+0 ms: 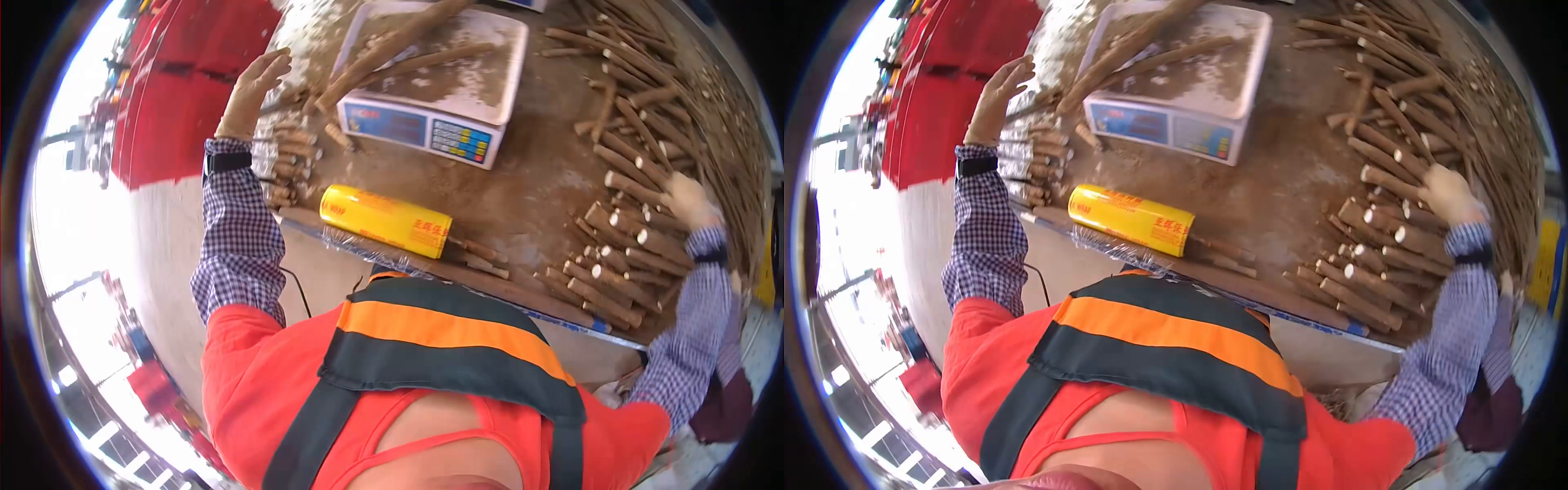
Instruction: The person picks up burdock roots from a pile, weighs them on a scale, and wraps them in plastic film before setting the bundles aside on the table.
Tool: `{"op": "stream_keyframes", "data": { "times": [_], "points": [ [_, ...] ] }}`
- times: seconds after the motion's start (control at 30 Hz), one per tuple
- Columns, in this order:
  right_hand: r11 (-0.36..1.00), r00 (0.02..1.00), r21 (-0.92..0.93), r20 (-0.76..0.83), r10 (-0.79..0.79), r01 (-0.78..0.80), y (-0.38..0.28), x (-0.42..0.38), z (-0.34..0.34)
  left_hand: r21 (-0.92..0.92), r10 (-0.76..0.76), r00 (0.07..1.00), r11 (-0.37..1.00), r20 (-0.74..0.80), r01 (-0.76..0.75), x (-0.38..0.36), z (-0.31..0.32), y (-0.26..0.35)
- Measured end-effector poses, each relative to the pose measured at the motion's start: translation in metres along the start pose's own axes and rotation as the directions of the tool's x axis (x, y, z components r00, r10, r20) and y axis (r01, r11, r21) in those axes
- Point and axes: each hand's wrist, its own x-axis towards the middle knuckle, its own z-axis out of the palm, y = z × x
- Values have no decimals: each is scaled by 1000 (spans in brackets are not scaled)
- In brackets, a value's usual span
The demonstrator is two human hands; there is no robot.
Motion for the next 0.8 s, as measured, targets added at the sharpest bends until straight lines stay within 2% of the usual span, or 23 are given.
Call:
{"op": "stream_keyframes", "data": {
  "times": [0.03,0.07,0.13,0.17,0.2,0.23,0.27,0.3,0.33,0.37,0.4,0.43,0.47,0.5,0.53,0.57,0.6,0.63,0.67,0.7,0.77,0.8],
  "points": [
    [993,997,85,24,77,-78,-25,-19,-39,-22,-37,999,999,-20,37,-1,-12,-14],
    [989,1000,148,7,-14,13,-20,-25,-43,-47,-66,997,997,-38,64,-6,-22,-28],
    [895,999,443,-28,-33,42,-53,-41,-84,-65,-97,994,993,-50,93,-11,-31,-46],
    [900,999,433,-23,-37,44,-65,-32,-86,-73,-109,993,992,-45,106,-11,-31,-51],
    [820,967,524,-217,-132,229,-79,-20,-80,-86,-103,994,991,-48,98,-12,-30,-55],
    [711,893,569,-407,-193,414,-92,-12,-79,-116,-74,997,991,-7,73,-10,-25,-57],
    [251,996,964,-77,-48,86,-138,-10,-100,-148,-41,999,988,33,45,-7,-19,-59],
    [90,998,995,-47,-38,50,-166,3,-98,-162,-30,999,986,35,36,-4,-14,-57],
    [131,993,986,-94,-68,103,-193,14,-105,-90,22,998,996,66,-16,1,-10,-53],
    [92,977,974,-203,-60,208,-219,30,-98,-16,65,993,998,103,-64,6,-6,-49],
    [94,975,970,-224,-5,223,-236,51,-78,57,109,984,991,140,-118,8,-3,-43],
    [26,980,980,-197,-3,197,-268,42,-93,67,155,976,984,150,-167,11,1,-36],
    [53,984,983,-176,-1,175,-285,43,-92,59,166,974,983,153,-177,16,6,-33],
    [-100,976,972,-209,58,214,-303,51,-77,147,199,967,964,159,-223,22,10,-31],
    [-145,983,972,-178,49,183,-314,48,-70,231,234,957,935,169,-270,30,18,-27],
    [-229,974,952,-172,149,204,-332,46,-65,285,213,964,925,161,-252,48,36,-33],
    [-306,955,922,-162,249,237,-347,45,-55,377,253,942,868,222,-322,42,50,-4],
    [-294,949,924,-164,269,243,-351,48,-37,460,283,916,799,283,-389,33,65,26],
    [-244,915,937,-148,376,252,-354,53,-13,502,227,903,769,364,-396,47,86,28],
    [-194,867,946,-140,478,260,-355,59,12,573,344,862,645,373,-505,63,114,19],
    [51,803,998,-66,593,44,-343,73,66,719,310,873,496,377,-487,69,151,28],
    [57,788,997,-77,611,54,-344,76,83,767,272,880,432,390,-474,76,164,30]
  ]
}}
